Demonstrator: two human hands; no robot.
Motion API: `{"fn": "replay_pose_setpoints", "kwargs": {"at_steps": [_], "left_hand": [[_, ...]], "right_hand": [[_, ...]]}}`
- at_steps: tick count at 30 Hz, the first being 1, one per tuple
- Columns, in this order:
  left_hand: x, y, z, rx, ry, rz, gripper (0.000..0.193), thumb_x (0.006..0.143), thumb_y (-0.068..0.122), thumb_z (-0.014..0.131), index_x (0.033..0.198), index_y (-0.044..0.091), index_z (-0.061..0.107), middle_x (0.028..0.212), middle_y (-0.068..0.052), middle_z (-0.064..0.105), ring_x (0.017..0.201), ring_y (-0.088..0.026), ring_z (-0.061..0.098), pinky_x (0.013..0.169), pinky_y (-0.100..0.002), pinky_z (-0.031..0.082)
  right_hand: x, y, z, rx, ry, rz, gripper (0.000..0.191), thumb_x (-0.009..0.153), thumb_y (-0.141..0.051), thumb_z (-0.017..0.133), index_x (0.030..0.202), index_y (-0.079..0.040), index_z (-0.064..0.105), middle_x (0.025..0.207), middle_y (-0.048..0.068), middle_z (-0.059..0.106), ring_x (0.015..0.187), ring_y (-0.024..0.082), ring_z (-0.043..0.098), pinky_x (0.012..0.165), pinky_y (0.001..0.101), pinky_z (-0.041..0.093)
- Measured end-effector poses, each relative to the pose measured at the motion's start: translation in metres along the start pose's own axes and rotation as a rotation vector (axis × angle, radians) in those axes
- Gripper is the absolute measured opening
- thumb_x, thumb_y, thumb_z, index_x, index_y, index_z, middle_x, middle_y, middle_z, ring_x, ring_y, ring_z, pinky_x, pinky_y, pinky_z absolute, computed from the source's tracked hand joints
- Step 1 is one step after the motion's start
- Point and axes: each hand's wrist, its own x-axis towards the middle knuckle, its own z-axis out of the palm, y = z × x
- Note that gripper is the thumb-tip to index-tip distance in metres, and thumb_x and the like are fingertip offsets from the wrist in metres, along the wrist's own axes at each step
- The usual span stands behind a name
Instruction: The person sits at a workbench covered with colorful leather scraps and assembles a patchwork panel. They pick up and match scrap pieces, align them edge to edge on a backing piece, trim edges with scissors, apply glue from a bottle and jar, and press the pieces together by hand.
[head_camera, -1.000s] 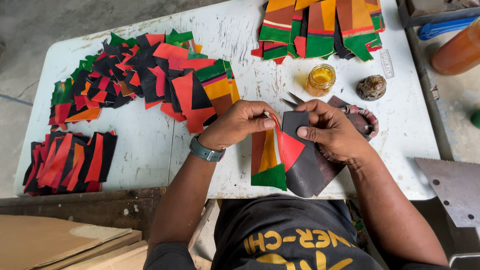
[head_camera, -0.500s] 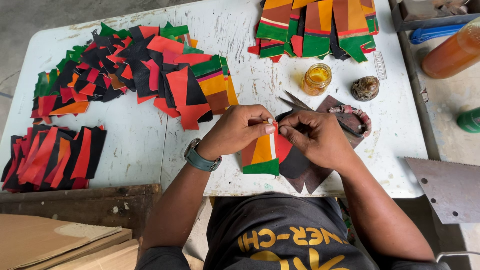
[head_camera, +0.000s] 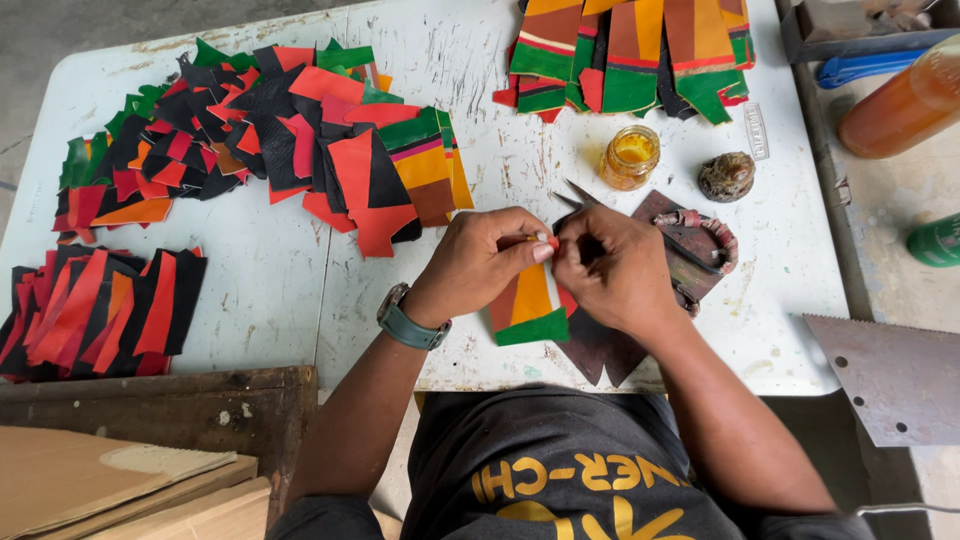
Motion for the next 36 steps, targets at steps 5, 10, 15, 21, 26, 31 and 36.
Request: {"fn": "replay_pose_setpoints", "kwargs": {"at_steps": [5,10,15,21,26,31,36], "left_hand": [[-0.01,-0.005,-0.018,-0.228,-0.092,-0.003,0.018,0.099,0.015,0.07,0.105,-0.002,0.072,0.093,-0.002,0.075,0.088,-0.006,0.067,0.08,-0.022,0.056],[-0.016,-0.024,-0.021,-0.455,-0.134,-0.033,0.016,0.101,0.012,0.069,0.109,-0.001,0.071,0.099,-0.003,0.074,0.093,-0.006,0.067,0.086,-0.023,0.056],[-0.019,-0.033,-0.021,-0.506,-0.095,-0.082,0.016,0.098,0.011,0.07,0.109,-0.001,0.071,0.099,-0.003,0.074,0.093,-0.006,0.068,0.084,-0.022,0.057],[-0.028,-0.032,-0.026,-0.496,-0.091,-0.114,0.016,0.098,0.012,0.069,0.106,-0.001,0.072,0.097,-0.002,0.074,0.092,-0.006,0.068,0.085,-0.023,0.055],[-0.04,-0.034,-0.03,-0.489,-0.075,-0.138,0.016,0.099,0.013,0.069,0.107,0.0,0.071,0.097,-0.002,0.073,0.091,-0.006,0.066,0.083,-0.023,0.054],[-0.042,-0.037,-0.033,-0.546,-0.079,-0.123,0.016,0.1,0.012,0.068,0.11,0.0,0.07,0.098,-0.001,0.073,0.092,-0.006,0.065,0.084,-0.023,0.053],[-0.039,-0.039,-0.028,-0.527,-0.092,-0.13,0.017,0.1,0.014,0.068,0.11,0.001,0.07,0.099,-0.001,0.074,0.094,-0.006,0.067,0.087,-0.024,0.055]], "right_hand": [[0.021,0.031,-0.052,0.238,0.397,-0.004,0.009,0.101,-0.004,0.046,0.103,-0.002,0.055,0.08,0.0,0.054,0.068,0.007,0.054,0.063,0.0264,0.055],[0.012,0.073,-0.118,0.184,0.424,0.006,0.018,0.112,-0.012,0.042,0.099,-0.003,0.051,0.082,0.004,0.055,0.064,0.01,0.055,0.062,0.0272,0.053],[0.03,0.062,-0.143,-0.61,0.443,0.15,0.023,0.11,-0.017,0.062,0.103,0.005,0.06,0.089,0.019,0.063,0.076,0.025,0.063,0.072,0.0374,0.055],[0.055,0.025,-0.142,-0.712,0.152,-0.396,0.061,0.081,-0.006,0.084,0.139,0.0,0.065,0.145,0.018,0.052,0.138,0.037,0.051,0.117,0.0479,0.048],[0.081,0.025,-0.088,-0.879,-0.227,-0.223,0.059,0.066,-0.038,0.093,0.119,-0.019,0.077,0.134,0.012,0.055,0.124,0.037,0.047,0.107,0.0467,0.04],[0.104,0.037,-0.066,-1.013,-0.373,-0.067,0.064,0.062,-0.049,0.09,0.119,-0.023,0.078,0.135,0.006,0.055,0.125,0.033,0.045,0.111,0.0469,0.035],[0.11,0.051,-0.059,-1.047,-0.435,-0.004,0.062,0.063,-0.051,0.089,0.116,-0.021,0.079,0.139,0.005,0.053,0.126,0.032,0.044,0.109,0.0465,0.035]]}}
